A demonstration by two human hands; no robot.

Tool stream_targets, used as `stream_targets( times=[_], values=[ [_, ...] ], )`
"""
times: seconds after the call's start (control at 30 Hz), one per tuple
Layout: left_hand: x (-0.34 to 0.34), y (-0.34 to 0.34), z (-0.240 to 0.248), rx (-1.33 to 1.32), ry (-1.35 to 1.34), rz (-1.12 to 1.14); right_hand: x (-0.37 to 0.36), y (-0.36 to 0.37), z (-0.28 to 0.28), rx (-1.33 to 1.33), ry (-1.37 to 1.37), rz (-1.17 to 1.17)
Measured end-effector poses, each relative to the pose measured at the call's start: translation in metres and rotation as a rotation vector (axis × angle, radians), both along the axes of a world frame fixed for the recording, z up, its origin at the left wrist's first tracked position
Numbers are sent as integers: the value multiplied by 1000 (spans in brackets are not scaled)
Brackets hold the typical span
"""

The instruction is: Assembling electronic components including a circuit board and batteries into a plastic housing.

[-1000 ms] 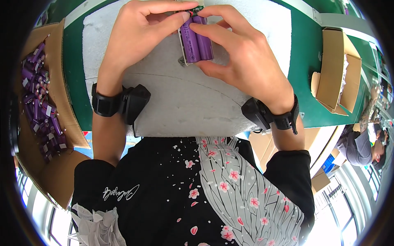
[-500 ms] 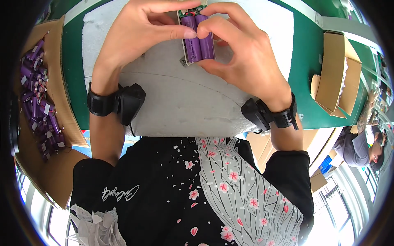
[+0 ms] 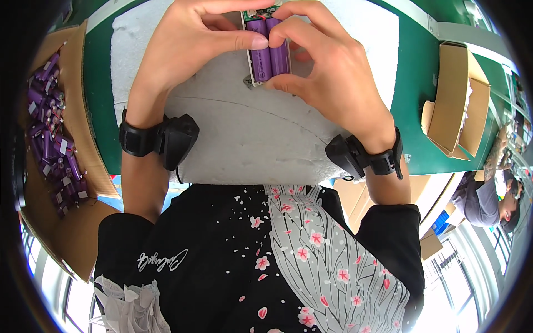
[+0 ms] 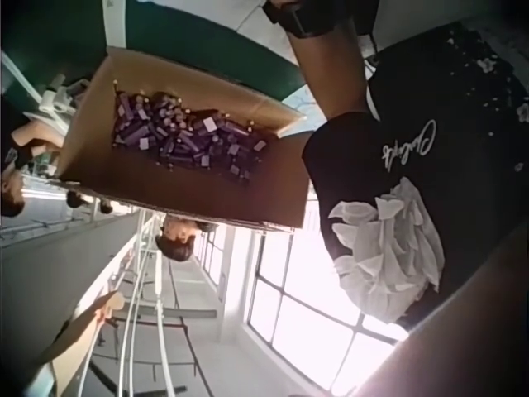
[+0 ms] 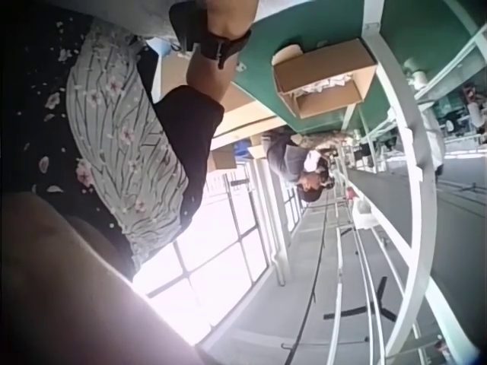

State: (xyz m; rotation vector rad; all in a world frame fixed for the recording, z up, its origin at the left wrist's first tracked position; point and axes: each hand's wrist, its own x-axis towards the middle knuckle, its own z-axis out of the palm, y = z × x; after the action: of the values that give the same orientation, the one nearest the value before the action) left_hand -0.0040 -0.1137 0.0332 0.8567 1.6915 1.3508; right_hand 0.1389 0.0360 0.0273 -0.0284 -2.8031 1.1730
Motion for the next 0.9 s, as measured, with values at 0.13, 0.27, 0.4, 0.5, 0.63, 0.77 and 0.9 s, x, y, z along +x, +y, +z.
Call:
stream_targets(
  times=[0.13,0.27,0.4,0.5,0.63,0.77,0.9],
  values=[
    [-1,0,-2,13,-40,25,-3,4,0,-1,10,5],
    [-5,4,-12,-18,121,69,-10,15,3,-21,-8,-3],
    [-1,3,-33,98,172,115,-8,23,3,-102,-21,14],
    [1,2,-39,188,73,101,-7,21,-6,-179,43,-7],
    [17,-1,-30,102,178,80,-1,10,-10,-206,106,-96],
    [22,1,-20,69,257,36,0,-1,3,-181,116,-221],
    [20,0,-20,57,299,25,-2,-1,1,-333,22,-259]
  ],
)
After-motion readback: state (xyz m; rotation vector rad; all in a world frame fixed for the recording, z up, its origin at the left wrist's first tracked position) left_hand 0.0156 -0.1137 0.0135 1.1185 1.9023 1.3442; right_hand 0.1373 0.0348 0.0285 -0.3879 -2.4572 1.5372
